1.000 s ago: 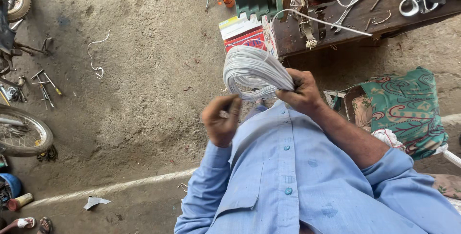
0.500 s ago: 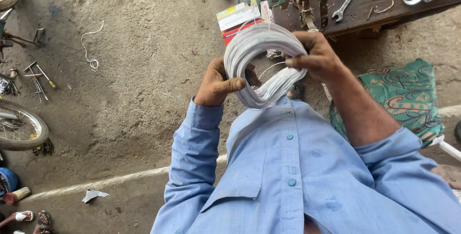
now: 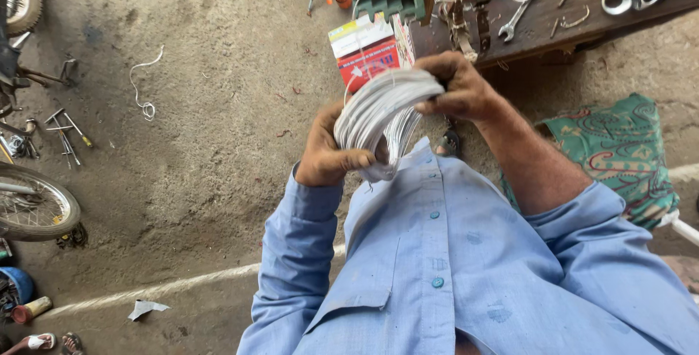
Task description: The person winds a white wire onto a cylindrical spool using a hand-cranked machine. They use pliers and a wooden stick to adjust and secure the wire, then remove the spool and transfer the wound wire to another holder.
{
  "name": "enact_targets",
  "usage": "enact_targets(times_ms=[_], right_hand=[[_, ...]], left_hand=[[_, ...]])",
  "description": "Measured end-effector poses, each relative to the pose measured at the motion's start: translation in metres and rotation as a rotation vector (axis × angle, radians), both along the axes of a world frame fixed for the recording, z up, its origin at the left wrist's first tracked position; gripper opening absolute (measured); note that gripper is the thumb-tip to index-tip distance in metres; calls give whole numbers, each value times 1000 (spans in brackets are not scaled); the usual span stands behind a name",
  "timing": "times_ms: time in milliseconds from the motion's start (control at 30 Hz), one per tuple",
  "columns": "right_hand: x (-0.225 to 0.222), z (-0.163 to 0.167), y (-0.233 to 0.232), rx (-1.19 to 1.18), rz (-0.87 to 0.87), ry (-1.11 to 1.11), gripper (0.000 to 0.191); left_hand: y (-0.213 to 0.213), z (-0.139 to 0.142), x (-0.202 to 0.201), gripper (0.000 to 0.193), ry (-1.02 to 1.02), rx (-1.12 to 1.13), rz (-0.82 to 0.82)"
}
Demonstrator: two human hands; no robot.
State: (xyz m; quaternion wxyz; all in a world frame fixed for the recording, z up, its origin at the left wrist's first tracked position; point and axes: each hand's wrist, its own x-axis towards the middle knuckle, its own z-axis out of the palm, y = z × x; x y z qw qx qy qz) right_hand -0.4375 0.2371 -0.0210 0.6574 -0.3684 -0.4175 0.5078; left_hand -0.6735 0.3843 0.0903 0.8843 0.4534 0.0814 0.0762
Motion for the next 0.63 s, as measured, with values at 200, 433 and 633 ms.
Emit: enact_targets(times_ms=[200,433,633], right_hand=[[-9,40,6,-15,-128,-296,28],[-33,62,10,42,-449,-534,18],[-8,69,8,-177,-301,-564,21]], left_hand=[[-27,0,-5,55,144,-51,149],[-36,12,5,53,103,107,2],[-31,34,13,62,20,-35,-46]])
